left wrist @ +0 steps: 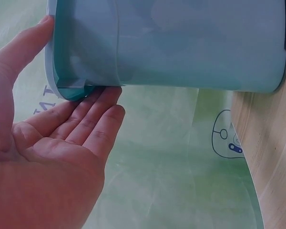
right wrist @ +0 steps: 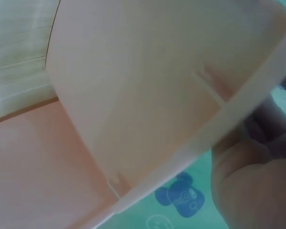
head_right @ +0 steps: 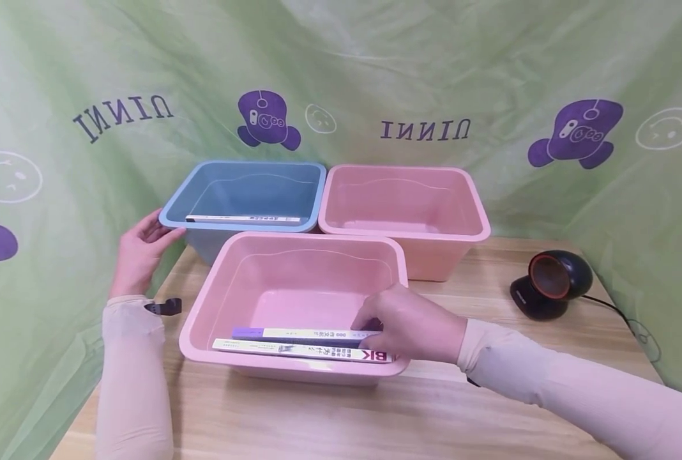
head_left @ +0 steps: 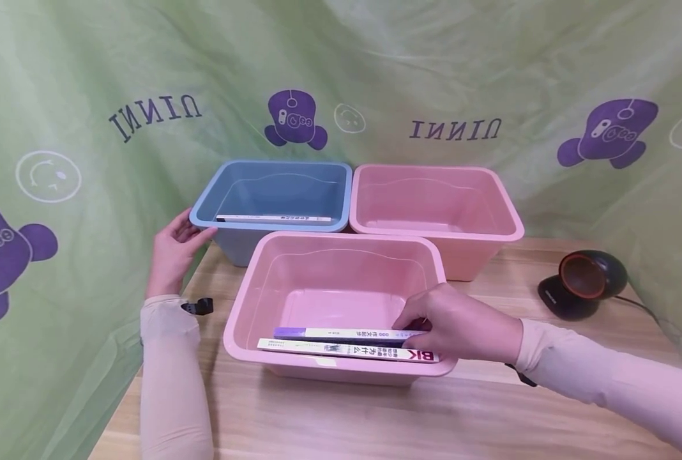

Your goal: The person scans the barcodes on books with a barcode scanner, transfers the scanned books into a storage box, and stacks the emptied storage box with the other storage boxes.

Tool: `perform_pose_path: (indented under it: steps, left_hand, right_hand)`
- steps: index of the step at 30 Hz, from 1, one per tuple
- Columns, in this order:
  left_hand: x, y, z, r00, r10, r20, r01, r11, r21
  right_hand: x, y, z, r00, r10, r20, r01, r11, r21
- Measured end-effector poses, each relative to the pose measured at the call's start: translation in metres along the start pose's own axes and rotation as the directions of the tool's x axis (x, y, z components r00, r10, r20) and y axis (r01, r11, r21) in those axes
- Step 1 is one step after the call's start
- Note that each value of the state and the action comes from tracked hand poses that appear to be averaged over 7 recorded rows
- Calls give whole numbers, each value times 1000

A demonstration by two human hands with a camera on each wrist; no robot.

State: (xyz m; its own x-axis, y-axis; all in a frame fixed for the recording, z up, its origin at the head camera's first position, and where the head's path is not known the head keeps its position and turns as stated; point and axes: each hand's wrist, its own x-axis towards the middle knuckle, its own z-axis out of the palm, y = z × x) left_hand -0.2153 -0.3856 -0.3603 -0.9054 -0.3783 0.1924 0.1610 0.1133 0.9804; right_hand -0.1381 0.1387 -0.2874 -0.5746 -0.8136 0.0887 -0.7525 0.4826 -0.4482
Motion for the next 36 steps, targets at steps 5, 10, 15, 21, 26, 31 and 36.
perform_pose_path:
  steps: [5,10,15,21,26,31,36]
  left_hand:
    - [-1,-1,0,1000,2,2,-2,1000,-2]
    - [-3,0,-1,1000,8,4,-8,999,-41]
    - [-4,-2,-2,1000,16,11,-15,999,-44]
    - [-3,-1,0,1000,14,10,-13,999,-46]
    - [-3,1,0,1000,15,8,-15,999,-43]
    - [-3,1,0,1000,8,12,-7,999,-34]
    - [-4,1,1,1000,1,8,0,999,-37]
  right_hand:
    - [4,2,6,1000,-12,-10,11,999,-44]
    - [5,2,10,998,-43,-44,40,997,-63]
    - [4,4,13,995,-27,-92,23,999,-37]
    - [5,8,18,974,-61,-219,58,998,-19]
    - [10,10,21,941,-139,-309,155,988,25]
    - [11,8,15,915,-145,-375,185,980,72]
    - [8,1,-4,895,-129,-426,198,973,121]
